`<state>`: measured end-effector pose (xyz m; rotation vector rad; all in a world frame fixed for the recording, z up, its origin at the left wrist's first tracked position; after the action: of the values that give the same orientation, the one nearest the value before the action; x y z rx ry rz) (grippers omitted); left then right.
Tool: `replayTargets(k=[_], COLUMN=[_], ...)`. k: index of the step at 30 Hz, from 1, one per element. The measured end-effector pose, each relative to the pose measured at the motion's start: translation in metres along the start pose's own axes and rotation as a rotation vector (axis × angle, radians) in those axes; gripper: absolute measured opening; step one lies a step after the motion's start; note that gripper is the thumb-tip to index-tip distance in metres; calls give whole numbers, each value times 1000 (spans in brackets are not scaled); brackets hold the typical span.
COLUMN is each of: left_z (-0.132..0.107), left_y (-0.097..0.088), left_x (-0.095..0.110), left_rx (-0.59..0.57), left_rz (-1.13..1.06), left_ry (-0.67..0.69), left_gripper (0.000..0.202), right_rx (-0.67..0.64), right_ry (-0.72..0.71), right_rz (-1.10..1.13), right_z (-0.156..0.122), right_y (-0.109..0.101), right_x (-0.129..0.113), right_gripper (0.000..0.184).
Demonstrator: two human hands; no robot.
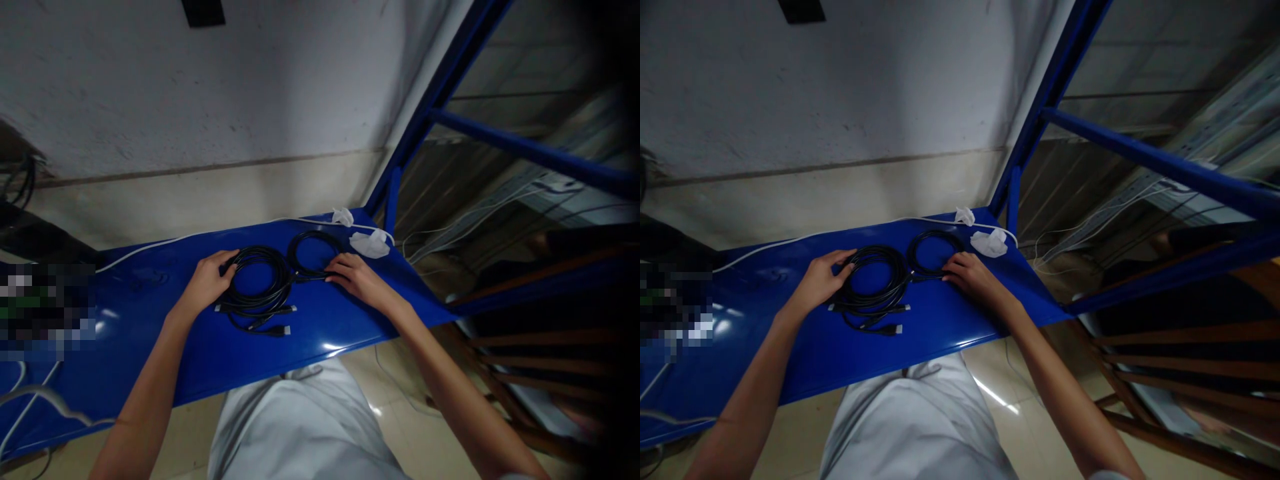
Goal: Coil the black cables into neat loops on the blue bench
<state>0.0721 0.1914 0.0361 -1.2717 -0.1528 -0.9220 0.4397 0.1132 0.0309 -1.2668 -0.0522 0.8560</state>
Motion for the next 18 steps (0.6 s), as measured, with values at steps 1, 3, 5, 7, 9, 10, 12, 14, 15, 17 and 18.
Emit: replayTargets(k=[1, 3, 5, 7, 9, 10, 12, 14, 15, 17, 18], left_z=[0, 0, 0, 0, -1, -1, -1, -2, -2, -4, -6], left_y=[0, -1, -1, -2, -2, -2, -2, -1, -1, 0, -1], left_x=[-1, -4, -7, -8, -8, -7, -5, 0, 2, 5, 6], left_rx=[3, 4, -2, -17, -39, -49, -76, -125, -159, -246, -297], left_rz=[-13, -42, -78, -112, -130, -131, -123, -114, -107, -87, -74], left_ry=[-9, -39, -77, -106, -111, -105, -76, -26, -1, 23, 12], left_gripper=[43, 43, 45, 46, 48, 49, 53, 59, 65, 82, 93], right_rx=[1, 18, 50, 89, 122, 136, 157, 179, 197, 249, 280], right_ry=[-5, -10, -13, -11, -8, -4, 2, -5, -13, -28, -37], right_rz=[-13, -9, 26, 62, 85, 94, 108, 107, 103, 96, 96], right_z=[1, 2, 3, 5, 10, 13, 22, 32, 38, 50, 56], right_y=[1, 1, -1, -6, -13, -17, -25, -34, -38, -48, -53], right_x=[1, 2, 4, 5, 5, 5, 3, -1, -3, -10, -14], right_gripper=[23, 26, 28, 28, 29, 29, 29, 29, 29, 28, 27])
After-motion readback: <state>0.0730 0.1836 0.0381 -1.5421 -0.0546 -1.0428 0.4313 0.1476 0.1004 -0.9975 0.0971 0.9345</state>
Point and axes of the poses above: each hand's wrist, its own z-axis towards the middle knuckle, its own y-axis out of the palm, x = y × z, the point moved 6 cm from there along z, towards the middle knuckle
